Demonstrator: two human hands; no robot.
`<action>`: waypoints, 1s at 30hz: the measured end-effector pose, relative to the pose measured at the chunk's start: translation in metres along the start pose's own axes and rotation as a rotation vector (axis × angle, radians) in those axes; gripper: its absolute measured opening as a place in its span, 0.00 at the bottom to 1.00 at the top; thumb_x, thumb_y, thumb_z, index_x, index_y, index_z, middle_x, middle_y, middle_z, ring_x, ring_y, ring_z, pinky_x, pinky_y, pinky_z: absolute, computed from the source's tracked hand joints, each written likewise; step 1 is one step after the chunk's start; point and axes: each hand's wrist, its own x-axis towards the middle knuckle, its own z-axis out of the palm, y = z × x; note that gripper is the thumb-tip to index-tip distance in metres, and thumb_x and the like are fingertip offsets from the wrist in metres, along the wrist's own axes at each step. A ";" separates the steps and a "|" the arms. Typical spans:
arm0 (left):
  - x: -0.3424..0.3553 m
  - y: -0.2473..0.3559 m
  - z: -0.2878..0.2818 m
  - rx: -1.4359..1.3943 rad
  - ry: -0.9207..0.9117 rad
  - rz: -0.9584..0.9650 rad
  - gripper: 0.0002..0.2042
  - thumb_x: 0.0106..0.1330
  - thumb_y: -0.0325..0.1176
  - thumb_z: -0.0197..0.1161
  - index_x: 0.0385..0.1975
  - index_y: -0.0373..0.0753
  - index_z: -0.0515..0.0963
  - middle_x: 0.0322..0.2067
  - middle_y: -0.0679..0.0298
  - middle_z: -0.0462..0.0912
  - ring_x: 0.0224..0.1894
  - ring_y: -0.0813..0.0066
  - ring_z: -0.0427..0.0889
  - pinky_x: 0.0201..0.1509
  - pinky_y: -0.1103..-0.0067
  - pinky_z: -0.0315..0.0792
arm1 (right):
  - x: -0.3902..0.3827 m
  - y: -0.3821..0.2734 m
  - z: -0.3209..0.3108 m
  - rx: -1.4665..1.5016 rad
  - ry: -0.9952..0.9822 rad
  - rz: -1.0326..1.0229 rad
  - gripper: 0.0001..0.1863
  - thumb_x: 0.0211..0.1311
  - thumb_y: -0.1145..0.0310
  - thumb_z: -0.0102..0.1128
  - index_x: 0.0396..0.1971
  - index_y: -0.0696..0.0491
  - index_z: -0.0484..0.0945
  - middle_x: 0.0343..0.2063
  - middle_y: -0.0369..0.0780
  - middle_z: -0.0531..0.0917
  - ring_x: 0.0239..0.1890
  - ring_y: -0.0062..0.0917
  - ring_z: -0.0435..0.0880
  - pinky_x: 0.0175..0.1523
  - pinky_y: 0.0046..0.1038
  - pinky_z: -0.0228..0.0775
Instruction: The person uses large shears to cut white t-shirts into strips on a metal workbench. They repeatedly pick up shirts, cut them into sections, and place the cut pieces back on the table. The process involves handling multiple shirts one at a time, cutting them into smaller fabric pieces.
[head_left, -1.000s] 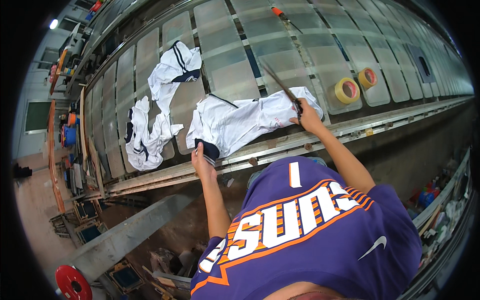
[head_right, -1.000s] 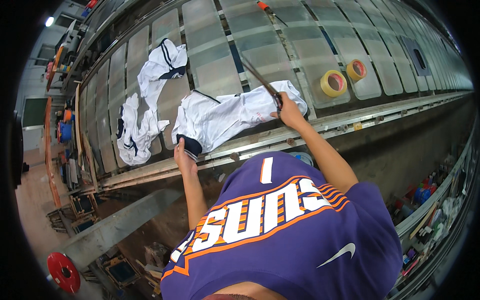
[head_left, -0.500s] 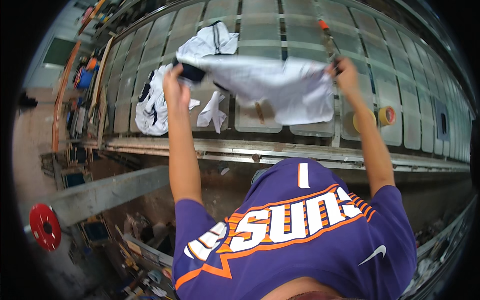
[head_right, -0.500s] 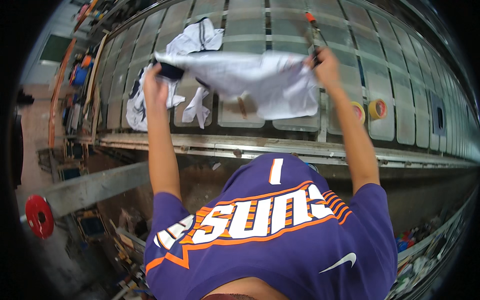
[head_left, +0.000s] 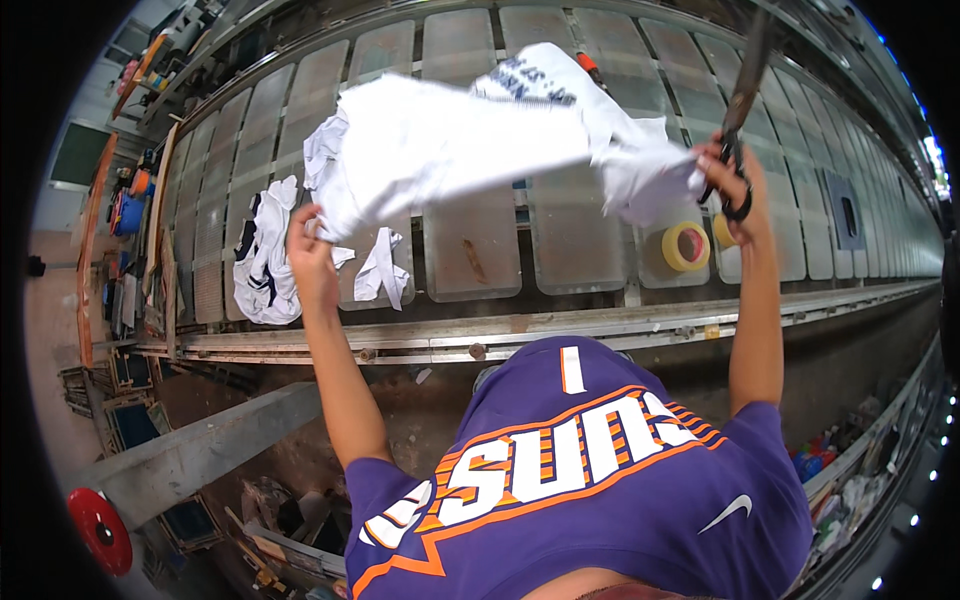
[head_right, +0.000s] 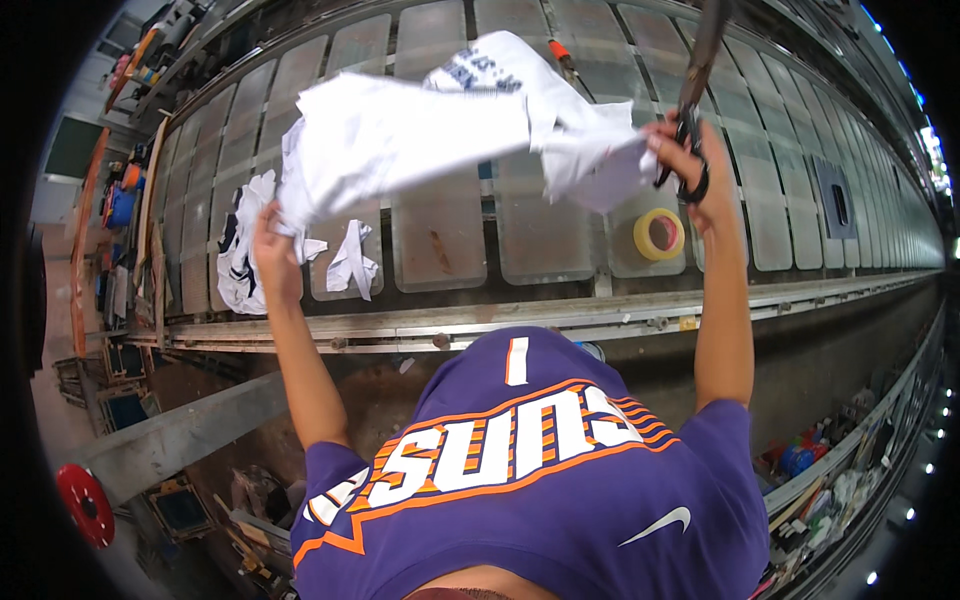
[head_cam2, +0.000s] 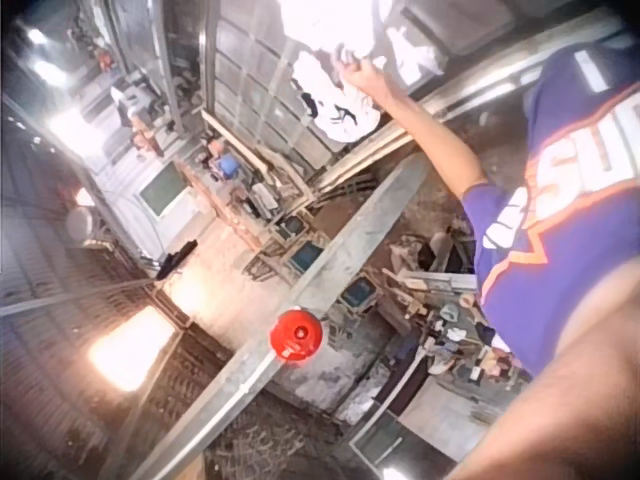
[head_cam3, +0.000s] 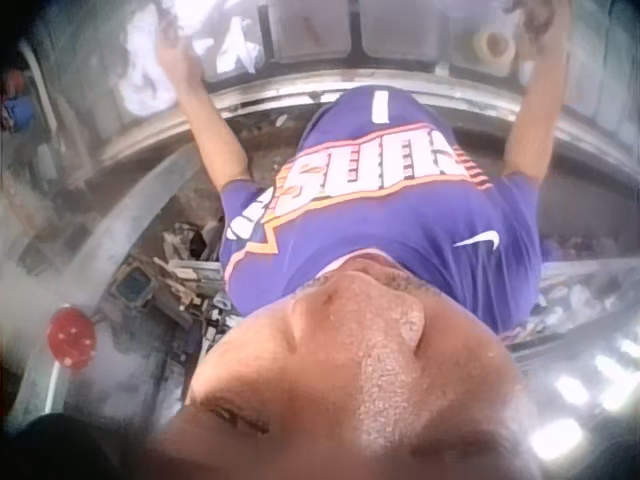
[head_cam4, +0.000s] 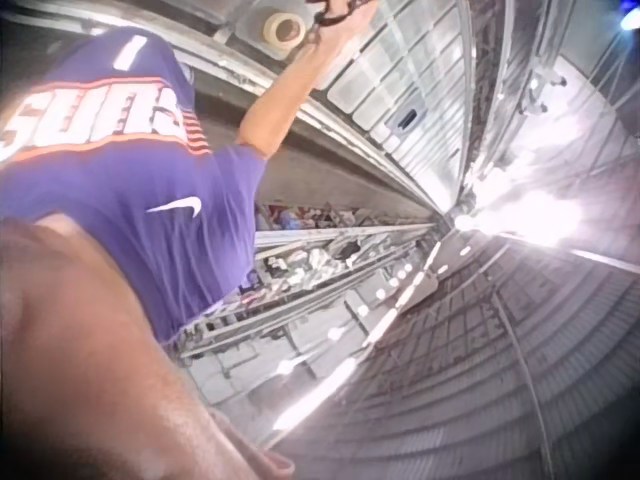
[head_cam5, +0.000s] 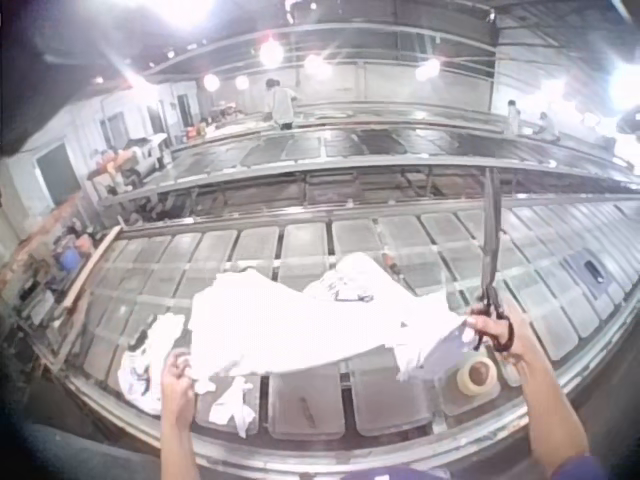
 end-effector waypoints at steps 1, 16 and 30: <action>-0.015 -0.026 -0.008 0.080 -0.015 -0.163 0.22 0.57 0.13 0.51 0.54 0.32 0.70 0.47 0.61 0.78 0.53 0.74 0.76 0.57 0.79 0.69 | -0.016 0.020 -0.004 -0.033 0.002 0.070 0.26 0.57 0.70 0.69 0.53 0.59 0.68 0.40 0.40 0.85 0.38 0.18 0.79 0.42 0.19 0.69; -0.010 -0.195 0.105 1.121 -0.187 0.316 0.23 0.62 0.36 0.62 0.57 0.40 0.71 0.58 0.55 0.73 0.59 0.55 0.72 0.58 0.59 0.68 | -0.159 0.140 0.032 -0.048 -0.229 0.595 0.24 0.58 0.70 0.69 0.53 0.58 0.72 0.30 0.28 0.73 0.33 0.10 0.70 0.38 0.14 0.61; -0.127 -0.071 0.073 1.077 -0.472 0.477 0.10 0.42 0.27 0.69 0.28 0.46 0.81 0.35 0.63 0.73 0.42 0.62 0.72 0.47 0.66 0.61 | -0.186 0.122 -0.001 -0.003 -0.213 0.601 0.26 0.57 0.67 0.67 0.55 0.57 0.70 0.28 0.28 0.72 0.31 0.10 0.70 0.36 0.14 0.59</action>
